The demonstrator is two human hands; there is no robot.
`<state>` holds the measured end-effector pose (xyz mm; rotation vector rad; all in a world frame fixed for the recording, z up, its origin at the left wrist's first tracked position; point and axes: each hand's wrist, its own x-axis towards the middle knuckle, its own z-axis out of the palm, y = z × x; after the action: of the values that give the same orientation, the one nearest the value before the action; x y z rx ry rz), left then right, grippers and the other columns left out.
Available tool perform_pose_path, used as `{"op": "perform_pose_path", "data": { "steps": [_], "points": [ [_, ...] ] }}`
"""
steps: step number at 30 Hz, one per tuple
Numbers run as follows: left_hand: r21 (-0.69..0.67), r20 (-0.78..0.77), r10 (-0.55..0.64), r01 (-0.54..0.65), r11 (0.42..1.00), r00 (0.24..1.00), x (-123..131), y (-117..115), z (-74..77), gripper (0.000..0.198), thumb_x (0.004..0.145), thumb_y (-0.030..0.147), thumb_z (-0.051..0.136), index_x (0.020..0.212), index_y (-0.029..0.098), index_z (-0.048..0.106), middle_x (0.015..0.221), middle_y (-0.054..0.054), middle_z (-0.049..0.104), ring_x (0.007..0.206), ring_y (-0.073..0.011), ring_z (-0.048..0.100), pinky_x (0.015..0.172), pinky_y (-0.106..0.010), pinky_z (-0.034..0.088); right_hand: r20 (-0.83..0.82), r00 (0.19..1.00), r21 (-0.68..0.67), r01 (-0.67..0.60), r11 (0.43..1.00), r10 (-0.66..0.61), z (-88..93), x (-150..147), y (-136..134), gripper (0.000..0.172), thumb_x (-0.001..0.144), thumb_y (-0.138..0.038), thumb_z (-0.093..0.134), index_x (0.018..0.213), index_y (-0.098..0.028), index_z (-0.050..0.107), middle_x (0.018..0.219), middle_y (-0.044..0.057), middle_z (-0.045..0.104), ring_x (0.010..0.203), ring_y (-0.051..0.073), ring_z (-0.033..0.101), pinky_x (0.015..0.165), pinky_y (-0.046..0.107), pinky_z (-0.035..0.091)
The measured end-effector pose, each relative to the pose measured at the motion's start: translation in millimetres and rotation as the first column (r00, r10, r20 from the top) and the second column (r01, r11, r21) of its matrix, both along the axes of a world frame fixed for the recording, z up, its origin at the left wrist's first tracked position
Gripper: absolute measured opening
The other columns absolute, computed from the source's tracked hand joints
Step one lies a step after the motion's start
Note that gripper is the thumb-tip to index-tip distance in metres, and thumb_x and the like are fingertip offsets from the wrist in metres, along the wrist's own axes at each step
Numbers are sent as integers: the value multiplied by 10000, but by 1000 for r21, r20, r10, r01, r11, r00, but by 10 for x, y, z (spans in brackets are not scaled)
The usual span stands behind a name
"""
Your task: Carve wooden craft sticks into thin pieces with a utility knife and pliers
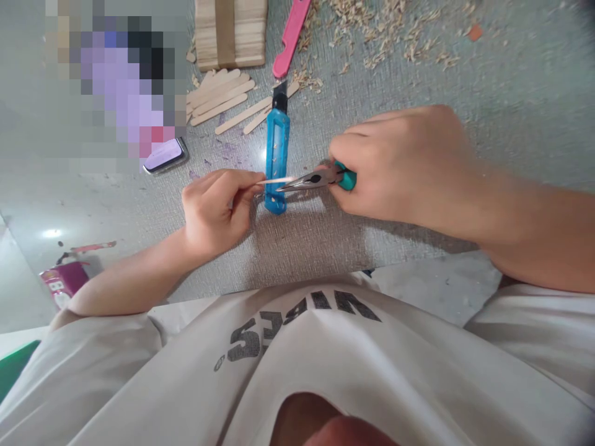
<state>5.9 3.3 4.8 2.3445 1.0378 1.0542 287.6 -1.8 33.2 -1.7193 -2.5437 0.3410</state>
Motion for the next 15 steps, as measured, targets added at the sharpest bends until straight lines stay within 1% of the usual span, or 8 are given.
{"op": "perform_pose_path", "data": {
  "steps": [1, 3, 5, 7, 8, 10, 12, 15],
  "points": [
    [-46, 17, 30, -29, 999, 999, 7, 14, 0, 157, 1067, 246, 652, 970, 237, 776, 800, -2, 814, 671, -132, 743, 615, -278, 547, 8, 1000, 7, -5, 1000, 5, 5, 15, 12, 255, 825, -410, 675, 768, -253, 482, 729, 67, 616, 836, 342, 729, 600, 443, 352],
    [-112, 53, 103, -97, 989, 993, 21, 55, -12, 229, 1098, 362, 647, 921, 250, 739, 733, 2, 754, 611, -130, 667, 576, -298, 507, 11, 1000, 23, -16, 1000, 16, -2, 47, 58, 246, 815, -378, 698, 775, -252, 490, 744, 76, 626, 867, 367, 738, 613, 469, 402],
    [-124, 100, 176, -163, 979, 979, 23, 123, -44, 329, 1122, 478, 601, 900, 255, 699, 720, -1, 692, 611, -132, 603, 575, -309, 478, -22, 999, 53, -46, 998, 47, -48, 84, 123, 231, 864, -393, 697, 793, -252, 529, 799, 93, 661, 923, 381, 734, 685, 512, 481],
    [-103, 145, 228, -215, 971, 963, 5, 205, -89, 396, 1123, 564, 572, 893, 254, 661, 744, -1, 641, 644, -134, 561, 603, -313, 459, -80, 991, 104, -102, 989, 110, -133, 124, 189, 271, 968, -484, 656, 837, -253, 604, 883, 114, 701, 994, 383, 716, 798, 555, 537],
    [-96, 159, 234, -221, 970, 959, -12, 244, -112, 401, 1121, 579, 567, 897, 255, 643, 756, 3, 616, 656, -135, 543, 625, -317, 454, -137, 981, 147, -119, 982, 140, -185, 144, 218, 352, 1003, -580, 637, 857, -260, 639, 897, 114, 710, 1013, 373, 699, 841, 559, 546],
    [-114, 166, 227, -210, 971, 960, -55, 306, -150, 355, 1120, 547, 571, 914, 261, 613, 764, 16, 556, 662, -137, 501, 669, -327, 443, -208, 957, 197, -162, 967, 203, -289, 175, 260, 464, 1019, -718, 609, 947, -267, 691, 951, 116, 723, 1074, 365, 676, 924, 551, 545],
    [-166, 142, 229, -205, 965, 963, -96, 340, -172, 269, 1104, 474, 593, 932, 268, 594, 770, 24, 524, 657, -141, 477, 690, -338, 428, -212, 954, 213, -167, 963, 212, -366, 190, 286, 541, 1028, -775, 569, 1018, -255, 717, 1022, 127, 721, 1126, 370, 661, 976, 549, 525],
    [-226, 35, 261, -247, 942, 965, -120, 371, -184, 138, 1040, 386, 655, 978, 269, 615, 825, 9, 600, 693, -155, 540, 705, -342, 444, -186, 958, 195, -184, 963, 220, -402, 179, 314, 636, 1027, -809, 544, 1068, -203, 732, 1097, 149, 699, 1158, 390, 650, 994, 562, 499]
  ]
}}
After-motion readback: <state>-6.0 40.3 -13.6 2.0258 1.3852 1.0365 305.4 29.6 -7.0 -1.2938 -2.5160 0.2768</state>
